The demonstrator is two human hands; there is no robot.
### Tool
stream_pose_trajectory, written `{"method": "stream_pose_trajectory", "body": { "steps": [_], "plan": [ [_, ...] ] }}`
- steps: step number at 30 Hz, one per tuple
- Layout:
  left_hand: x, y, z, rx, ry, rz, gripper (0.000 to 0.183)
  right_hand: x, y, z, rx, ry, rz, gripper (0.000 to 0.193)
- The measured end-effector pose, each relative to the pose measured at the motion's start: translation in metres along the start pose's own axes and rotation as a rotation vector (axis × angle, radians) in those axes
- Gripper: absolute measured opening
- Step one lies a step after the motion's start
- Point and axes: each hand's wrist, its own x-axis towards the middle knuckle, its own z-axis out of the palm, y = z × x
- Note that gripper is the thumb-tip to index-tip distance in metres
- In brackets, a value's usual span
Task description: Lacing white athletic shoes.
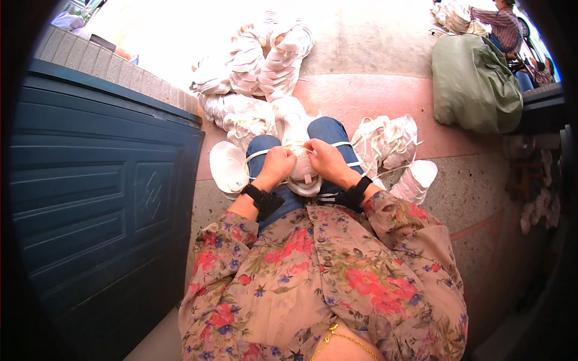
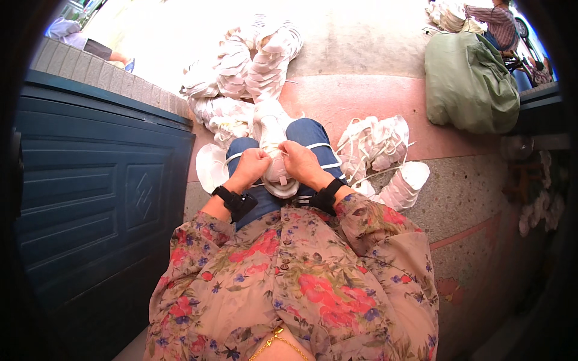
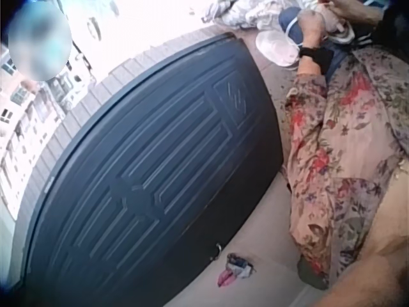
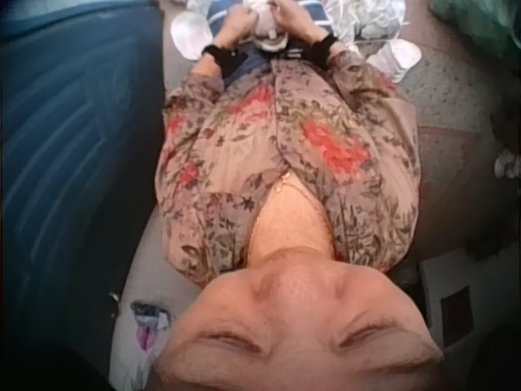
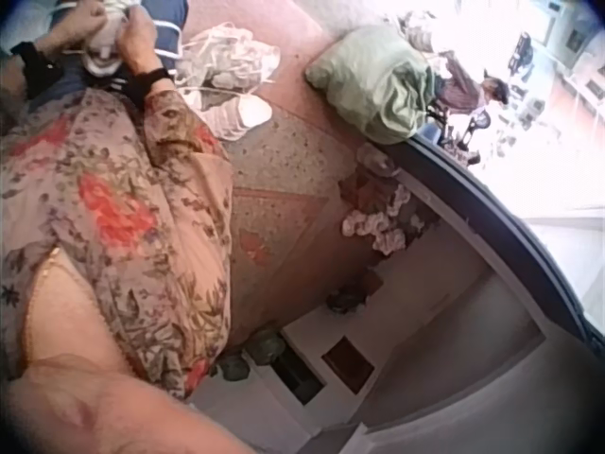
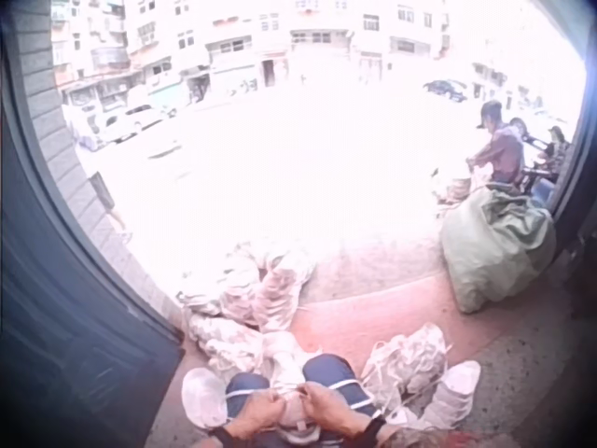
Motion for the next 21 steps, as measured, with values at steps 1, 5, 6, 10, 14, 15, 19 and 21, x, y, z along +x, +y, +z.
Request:
{"method": "stream_pose_trajectory", "body": {
  "steps": [1,5,6,10,14,15,19,21],
  "plan": [
    [-0.002,0.000,0.000,-0.111,-0.048,-0.034,0.017,0.000,-0.002,-0.001,-0.052,-0.002,0.001,0.024],
    [-0.003,-0.001,0.006,-0.427,-0.114,-0.147,0.014,-0.004,-0.003,-0.002,-0.173,0.034,-0.114,0.029],
    [-0.003,-0.001,0.008,-0.429,-0.115,-0.147,0.014,-0.005,-0.003,-0.002,-0.175,0.033,-0.114,0.029],
    [-0.007,0.005,0.014,-0.164,0.025,0.012,0.020,-0.006,0.002,0.001,-0.217,0.048,-0.166,0.031],
    [-0.023,0.036,0.008,0.383,0.124,0.162,0.017,-0.006,0.001,0.000,-0.242,0.062,-0.176,0.033],
    [-0.022,0.034,0.010,0.420,0.117,0.186,0.014,-0.005,0.002,-0.001,-0.243,0.063,-0.174,0.033],
    [-0.015,0.025,0.010,0.384,0.141,0.233,0.014,-0.007,0.002,-0.001,-0.329,0.034,-0.173,0.038],
    [-0.010,0.023,0.011,0.237,0.217,0.205,0.016,-0.006,0.002,-0.001,-0.353,0.024,-0.175,0.040]
  ]
}}
